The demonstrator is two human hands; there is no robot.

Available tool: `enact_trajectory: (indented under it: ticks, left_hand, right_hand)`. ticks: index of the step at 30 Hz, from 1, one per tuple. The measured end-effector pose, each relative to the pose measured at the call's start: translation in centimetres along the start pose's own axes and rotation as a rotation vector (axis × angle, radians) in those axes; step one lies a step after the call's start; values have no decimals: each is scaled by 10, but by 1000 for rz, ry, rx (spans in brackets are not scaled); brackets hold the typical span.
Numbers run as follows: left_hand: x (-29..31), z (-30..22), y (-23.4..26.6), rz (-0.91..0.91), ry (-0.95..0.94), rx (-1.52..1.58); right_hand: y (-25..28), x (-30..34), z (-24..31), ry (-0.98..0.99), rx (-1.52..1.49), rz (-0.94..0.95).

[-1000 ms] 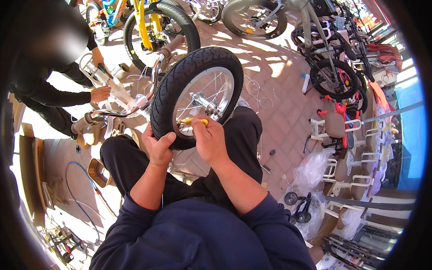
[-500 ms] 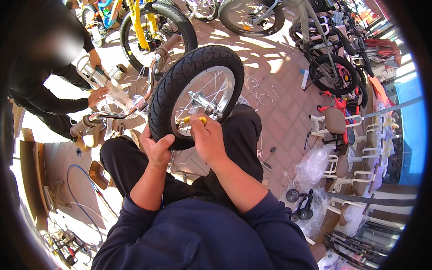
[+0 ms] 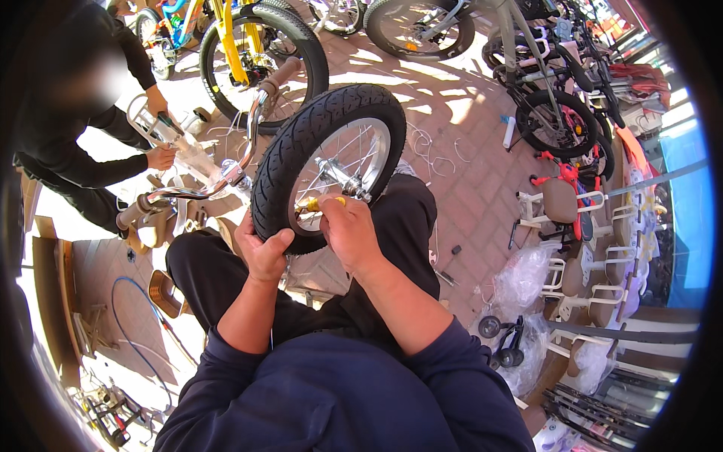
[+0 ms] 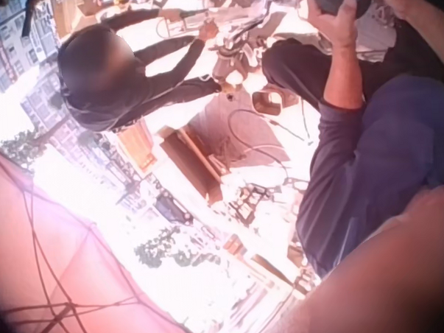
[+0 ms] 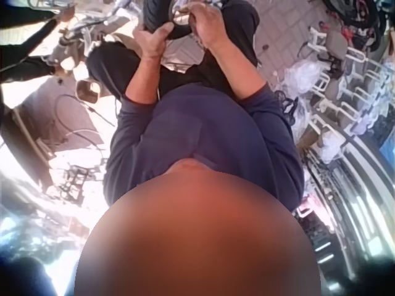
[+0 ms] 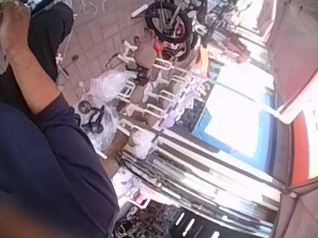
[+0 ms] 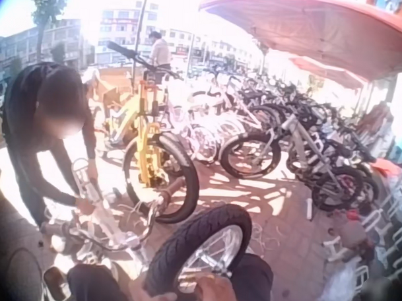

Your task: The person assembles a bicycle by attaching the handlebar stem, tightening bolts, and installing the front wheel. They use an Allen key and a T-handle wrench to secure components and adjust the wheel axle nuts.

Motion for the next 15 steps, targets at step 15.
enact_trajectory:
  ticks: [15]
  left_hand:
    - [1, 5, 5, -8, 6, -18]
  right_hand:
    - [-2, -1, -1, 9, 24, 5]
Point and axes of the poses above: each hand's wrist, its own x-axis away from the middle knuckle, its own y-axis out of the back of the hand, z = x × y, the point moved 9 cm from there along -x, towards the middle knuckle, and after that the axes turned 2 degrees about x, right-handed, at the moved point
